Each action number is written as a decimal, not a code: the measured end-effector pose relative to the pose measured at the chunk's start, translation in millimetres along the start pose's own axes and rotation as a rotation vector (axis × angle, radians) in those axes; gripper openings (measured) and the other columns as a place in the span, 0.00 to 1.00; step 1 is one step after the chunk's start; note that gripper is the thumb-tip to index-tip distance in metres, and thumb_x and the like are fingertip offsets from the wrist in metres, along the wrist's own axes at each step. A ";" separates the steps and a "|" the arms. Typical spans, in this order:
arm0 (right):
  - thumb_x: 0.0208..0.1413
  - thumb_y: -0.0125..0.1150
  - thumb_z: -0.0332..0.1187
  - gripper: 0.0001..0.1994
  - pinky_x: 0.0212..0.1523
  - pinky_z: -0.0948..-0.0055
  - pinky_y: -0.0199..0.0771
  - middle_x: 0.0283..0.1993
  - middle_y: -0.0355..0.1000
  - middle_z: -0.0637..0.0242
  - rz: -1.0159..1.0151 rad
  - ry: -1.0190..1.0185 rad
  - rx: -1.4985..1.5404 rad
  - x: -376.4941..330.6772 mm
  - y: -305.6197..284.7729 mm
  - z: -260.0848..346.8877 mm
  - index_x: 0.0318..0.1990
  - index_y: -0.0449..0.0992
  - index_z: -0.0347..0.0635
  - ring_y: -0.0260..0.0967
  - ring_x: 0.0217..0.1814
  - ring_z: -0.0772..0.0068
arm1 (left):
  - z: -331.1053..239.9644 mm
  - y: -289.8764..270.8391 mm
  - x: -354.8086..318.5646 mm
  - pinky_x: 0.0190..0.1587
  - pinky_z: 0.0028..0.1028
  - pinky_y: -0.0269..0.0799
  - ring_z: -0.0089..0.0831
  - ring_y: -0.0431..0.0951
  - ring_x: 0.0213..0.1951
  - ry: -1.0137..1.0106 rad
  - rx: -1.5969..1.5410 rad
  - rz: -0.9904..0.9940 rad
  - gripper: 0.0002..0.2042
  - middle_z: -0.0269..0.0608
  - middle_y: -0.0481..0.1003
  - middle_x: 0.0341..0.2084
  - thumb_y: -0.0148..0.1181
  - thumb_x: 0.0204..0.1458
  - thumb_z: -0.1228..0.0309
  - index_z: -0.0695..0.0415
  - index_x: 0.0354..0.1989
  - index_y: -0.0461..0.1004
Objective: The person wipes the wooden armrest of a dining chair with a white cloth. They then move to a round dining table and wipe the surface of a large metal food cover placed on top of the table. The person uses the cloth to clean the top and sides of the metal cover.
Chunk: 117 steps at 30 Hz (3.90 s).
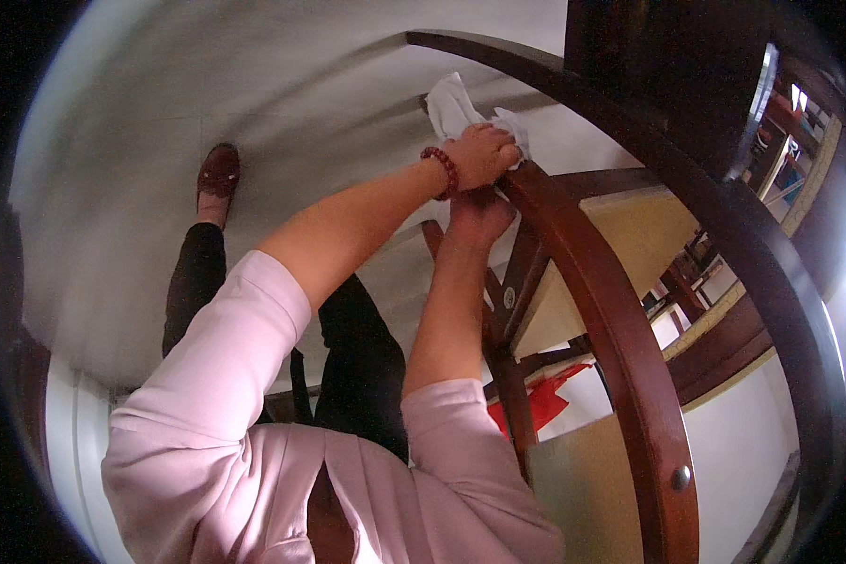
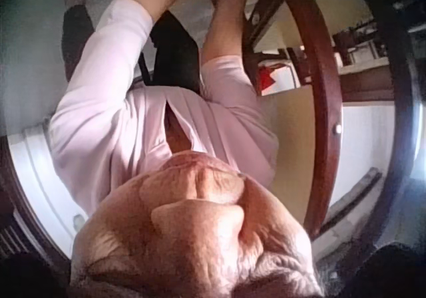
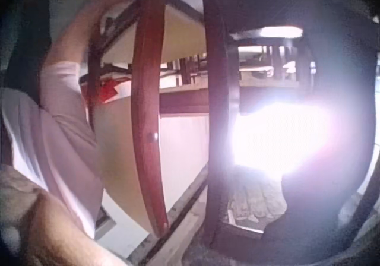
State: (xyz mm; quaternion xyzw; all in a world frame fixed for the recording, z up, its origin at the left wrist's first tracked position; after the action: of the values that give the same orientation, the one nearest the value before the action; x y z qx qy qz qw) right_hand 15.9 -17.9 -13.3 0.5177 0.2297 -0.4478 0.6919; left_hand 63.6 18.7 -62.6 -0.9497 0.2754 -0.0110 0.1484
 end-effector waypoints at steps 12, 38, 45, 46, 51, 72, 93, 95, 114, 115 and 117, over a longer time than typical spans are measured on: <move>0.62 0.44 0.45 0.18 0.59 0.59 0.61 0.50 0.67 0.62 0.372 0.287 0.406 16.5 -18.1 -5.9 0.51 0.67 0.42 0.64 0.55 0.62 | -25.4 -15.4 -30.5 0.49 0.53 0.57 0.46 0.67 0.50 0.040 -0.272 -0.341 0.13 0.48 0.70 0.45 0.46 0.54 0.63 0.55 0.41 0.73; 0.60 0.44 0.43 0.19 0.57 0.55 0.65 0.49 0.70 0.57 0.024 0.128 -0.126 -19.9 11.9 -5.5 0.50 0.70 0.39 0.68 0.53 0.57 | -61.2 -57.4 -40.4 0.53 0.50 0.60 0.41 0.66 0.56 -0.118 0.024 0.128 0.14 0.45 0.71 0.48 0.46 0.53 0.63 0.55 0.39 0.77; 0.60 0.44 0.42 0.18 0.56 0.55 0.66 0.47 0.71 0.58 0.166 0.140 -0.109 -66.1 21.5 16.2 0.49 0.71 0.39 0.68 0.52 0.58 | -122.7 -91.1 -48.0 0.55 0.54 0.53 0.34 0.67 0.56 -0.178 -0.071 0.292 0.14 0.38 0.72 0.48 0.45 0.55 0.63 0.50 0.44 0.75; 0.60 0.44 0.42 0.18 0.55 0.55 0.66 0.47 0.72 0.59 0.212 0.171 -0.077 -67.3 20.2 15.7 0.48 0.71 0.39 0.69 0.51 0.58 | -130.9 -100.8 -50.5 0.55 0.54 0.53 0.34 0.67 0.56 -0.188 -0.116 0.295 0.14 0.39 0.72 0.48 0.44 0.56 0.63 0.50 0.45 0.74; 0.60 0.42 0.42 0.19 0.56 0.54 0.66 0.49 0.71 0.56 0.233 0.096 -0.155 -70.4 16.0 14.0 0.49 0.71 0.38 0.68 0.52 0.56 | -106.0 -62.0 -70.1 0.46 0.48 0.63 0.28 0.68 0.55 0.028 -0.013 0.068 0.13 0.30 0.71 0.48 0.43 0.56 0.60 0.46 0.40 0.76; 0.55 0.53 0.44 0.20 0.48 0.58 0.69 0.50 0.67 0.60 -0.394 -0.259 -0.218 -137.3 -64.2 25.0 0.50 0.67 0.42 0.66 0.48 0.58 | -95.1 -9.1 -117.3 0.44 0.33 0.67 0.33 0.71 0.41 -0.379 -0.517 0.751 0.15 0.45 0.69 0.38 0.44 0.59 0.62 0.62 0.43 0.68; 0.47 0.63 0.29 0.22 0.43 0.60 0.75 0.48 0.70 0.54 -0.679 -0.876 0.379 -317.9 -421.4 317.9 0.50 0.68 0.32 0.72 0.45 0.59 | -302.7 342.5 -258.8 0.36 0.37 0.68 0.32 0.75 0.36 -0.754 -0.345 1.026 0.11 0.35 0.70 0.32 0.56 0.50 0.64 0.53 0.39 0.69; 0.48 0.63 0.29 0.33 0.48 0.59 0.72 0.56 0.64 0.51 -0.815 -0.981 0.185 -306.3 -442.0 343.5 0.61 0.56 0.36 0.68 0.51 0.59 | -307.0 370.8 -243.9 0.37 0.41 0.71 0.37 0.76 0.37 -0.814 -0.296 0.988 0.15 0.38 0.66 0.39 0.56 0.52 0.63 0.54 0.44 0.65; 0.42 0.58 0.37 0.18 0.46 0.54 0.69 0.39 0.73 0.43 -1.069 -0.404 -1.074 -253.3 -540.5 516.8 0.39 0.73 0.33 0.71 0.44 0.42 | -271.1 605.6 -168.4 0.41 0.32 0.70 0.33 0.70 0.44 -1.211 -0.401 0.913 0.24 0.38 0.69 0.49 0.60 0.53 0.57 0.52 0.56 0.67; 0.41 0.56 0.34 0.15 0.39 0.61 0.69 0.33 0.74 0.52 -1.090 -0.429 -1.212 -256.9 -523.6 518.9 0.37 0.73 0.34 0.72 0.35 0.56 | -262.5 610.7 -171.2 0.37 0.30 0.70 0.31 0.71 0.39 -1.207 -0.381 0.872 0.20 0.37 0.72 0.43 0.60 0.53 0.57 0.52 0.52 0.69; 0.41 0.56 0.32 0.14 0.37 0.63 0.68 0.30 0.73 0.53 -0.982 -0.464 -1.145 -263.1 -504.4 513.9 0.35 0.73 0.33 0.71 0.32 0.58 | -268.1 600.7 -160.8 0.30 0.27 0.68 0.27 0.71 0.29 -1.132 -0.398 0.857 0.14 0.34 0.73 0.32 0.60 0.53 0.59 0.52 0.45 0.72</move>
State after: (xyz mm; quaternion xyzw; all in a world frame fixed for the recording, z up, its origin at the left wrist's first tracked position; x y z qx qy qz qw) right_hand -621.3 -423.1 118.9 -0.1867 0.4767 -0.6107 0.6041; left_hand -412.7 -453.7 30.4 -0.6282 0.5003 0.5899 0.0841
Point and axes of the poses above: each hand's wrist, its own x-axis towards the middle knuckle, its own y-axis out of the palm, z = x × y, the point moved 2 cm from there along x, towards the middle knuckle
